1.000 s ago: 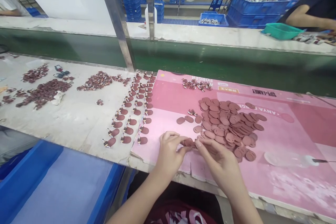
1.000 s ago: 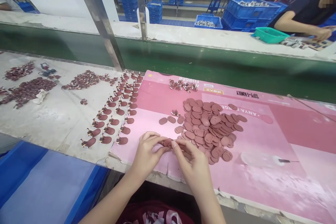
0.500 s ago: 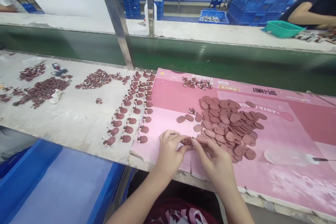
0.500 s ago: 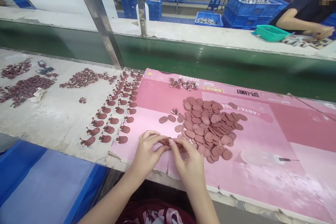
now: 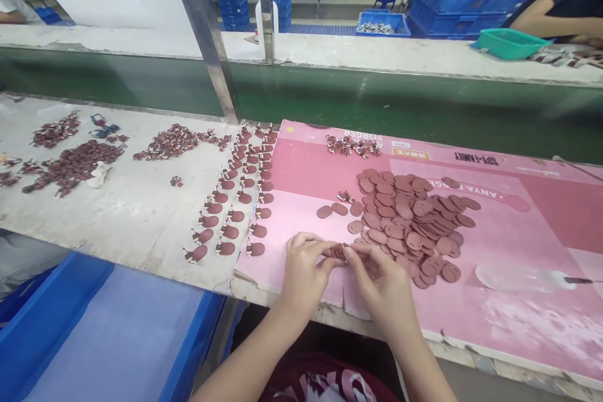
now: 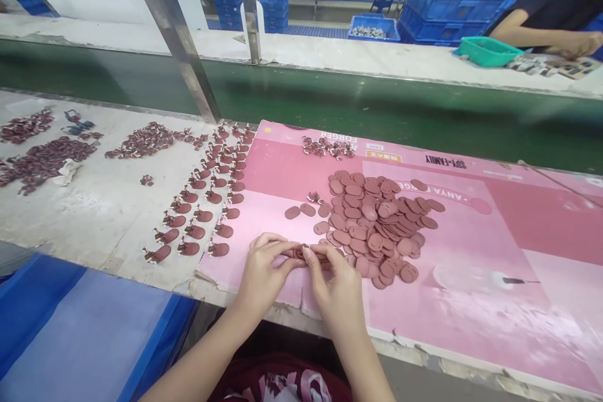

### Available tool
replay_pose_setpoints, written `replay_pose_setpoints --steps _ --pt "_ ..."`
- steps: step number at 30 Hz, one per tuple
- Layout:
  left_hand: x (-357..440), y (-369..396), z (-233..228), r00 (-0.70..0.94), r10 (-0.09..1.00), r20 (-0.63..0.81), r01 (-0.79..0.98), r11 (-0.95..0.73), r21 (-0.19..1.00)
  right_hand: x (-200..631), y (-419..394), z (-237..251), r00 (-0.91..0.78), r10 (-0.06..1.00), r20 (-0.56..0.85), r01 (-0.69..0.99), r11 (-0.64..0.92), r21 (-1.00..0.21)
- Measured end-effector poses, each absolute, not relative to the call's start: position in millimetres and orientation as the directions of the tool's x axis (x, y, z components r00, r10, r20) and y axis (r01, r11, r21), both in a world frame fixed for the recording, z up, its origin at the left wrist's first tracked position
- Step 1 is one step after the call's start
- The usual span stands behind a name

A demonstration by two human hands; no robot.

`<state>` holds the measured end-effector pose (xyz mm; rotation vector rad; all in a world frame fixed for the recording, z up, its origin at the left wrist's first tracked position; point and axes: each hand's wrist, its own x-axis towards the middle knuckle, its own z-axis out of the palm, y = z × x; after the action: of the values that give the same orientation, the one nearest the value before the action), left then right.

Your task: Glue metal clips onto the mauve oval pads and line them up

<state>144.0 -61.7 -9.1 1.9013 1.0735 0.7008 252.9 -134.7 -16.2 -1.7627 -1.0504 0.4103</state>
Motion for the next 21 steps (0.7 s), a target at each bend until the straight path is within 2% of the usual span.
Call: replay_pose_setpoints --steps 15,21 --pt "144.0 -61.5 -11.0 0.476 0.878 0.057 0.418 -0.283 0.863 250.0 -135.6 -14.4 0.539 0.796 0.273 0.564 -0.1 -0.82" --pt "144.6 -62.3 -10.1 0.462 0.886 0.046 0.427 -0.268 0.864 249.3 -136.4 -14.8 0.56 0.783 0.272 0.547 -0.102 -0.831"
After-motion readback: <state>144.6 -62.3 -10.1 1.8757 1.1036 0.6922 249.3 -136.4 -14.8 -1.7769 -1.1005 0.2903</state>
